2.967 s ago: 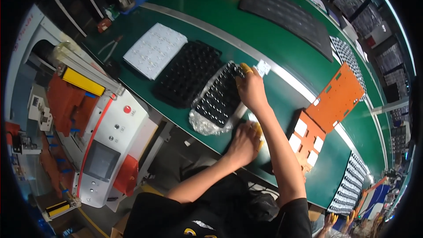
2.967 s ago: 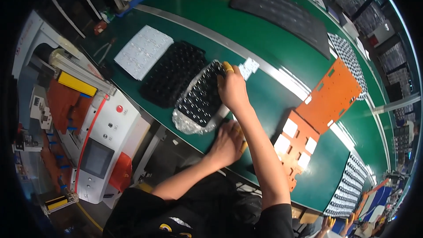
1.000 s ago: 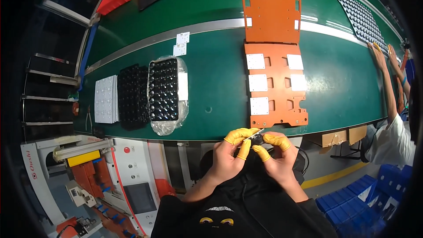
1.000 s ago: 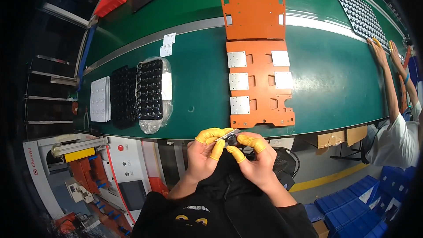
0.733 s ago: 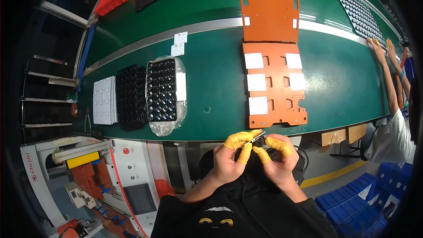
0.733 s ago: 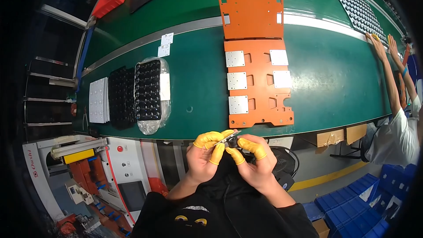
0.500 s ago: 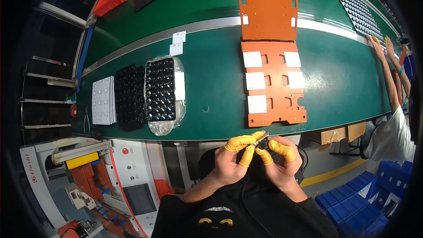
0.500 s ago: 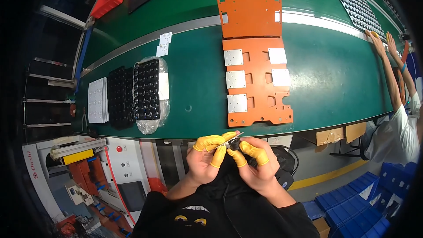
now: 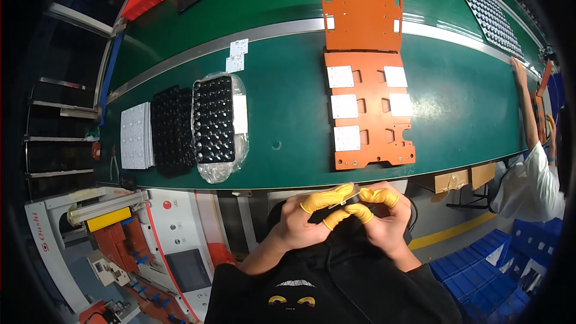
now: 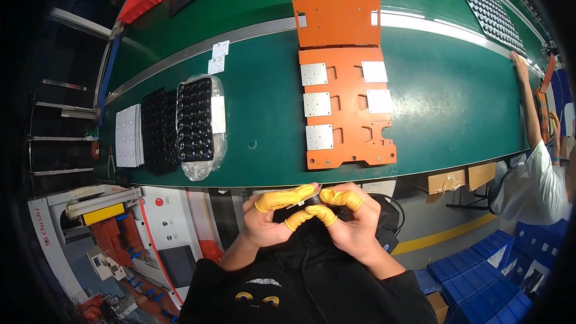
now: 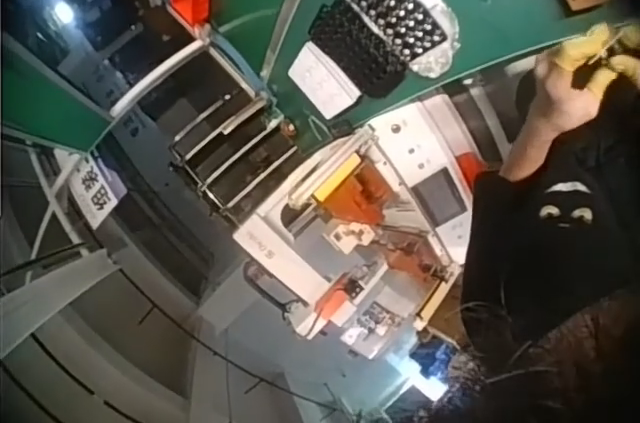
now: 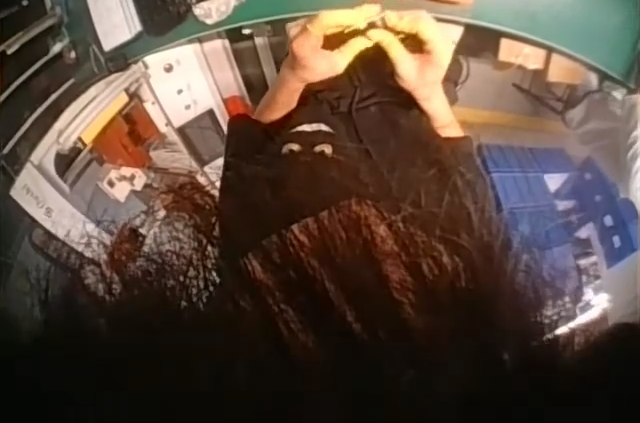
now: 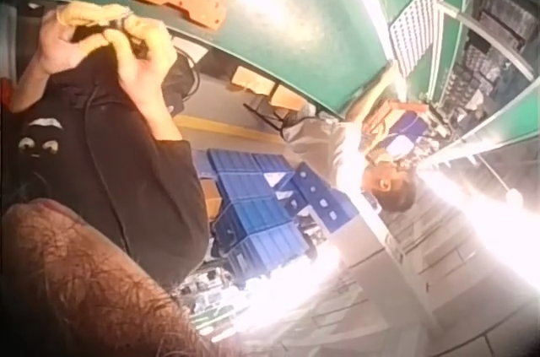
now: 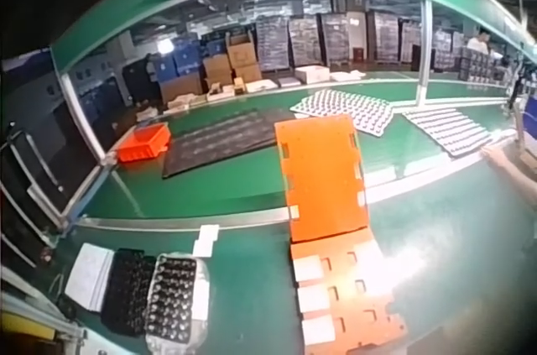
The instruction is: Assembling small electronic components into an orange fixture tray at a production line workstation.
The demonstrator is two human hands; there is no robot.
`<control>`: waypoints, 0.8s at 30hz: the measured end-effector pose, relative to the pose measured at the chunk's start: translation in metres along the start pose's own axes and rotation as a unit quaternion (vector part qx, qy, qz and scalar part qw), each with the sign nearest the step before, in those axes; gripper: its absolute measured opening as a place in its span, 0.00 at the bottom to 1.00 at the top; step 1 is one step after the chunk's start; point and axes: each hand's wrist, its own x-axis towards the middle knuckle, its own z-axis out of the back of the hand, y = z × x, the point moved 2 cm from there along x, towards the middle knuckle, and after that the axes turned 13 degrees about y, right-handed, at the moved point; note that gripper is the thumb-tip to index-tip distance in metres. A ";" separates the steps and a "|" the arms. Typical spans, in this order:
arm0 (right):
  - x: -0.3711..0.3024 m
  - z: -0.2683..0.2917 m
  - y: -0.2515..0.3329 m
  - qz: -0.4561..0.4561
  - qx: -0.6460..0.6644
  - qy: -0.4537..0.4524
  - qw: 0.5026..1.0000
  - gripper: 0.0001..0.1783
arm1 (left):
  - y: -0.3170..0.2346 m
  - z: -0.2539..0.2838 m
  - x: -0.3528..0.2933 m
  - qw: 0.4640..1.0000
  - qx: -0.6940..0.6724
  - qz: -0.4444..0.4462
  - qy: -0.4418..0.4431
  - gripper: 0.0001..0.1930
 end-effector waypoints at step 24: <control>0.009 0.081 -0.037 -0.368 0.141 0.168 0.903 0.09 | 0.011 -0.006 0.007 0.958 0.269 -0.101 0.008 0.14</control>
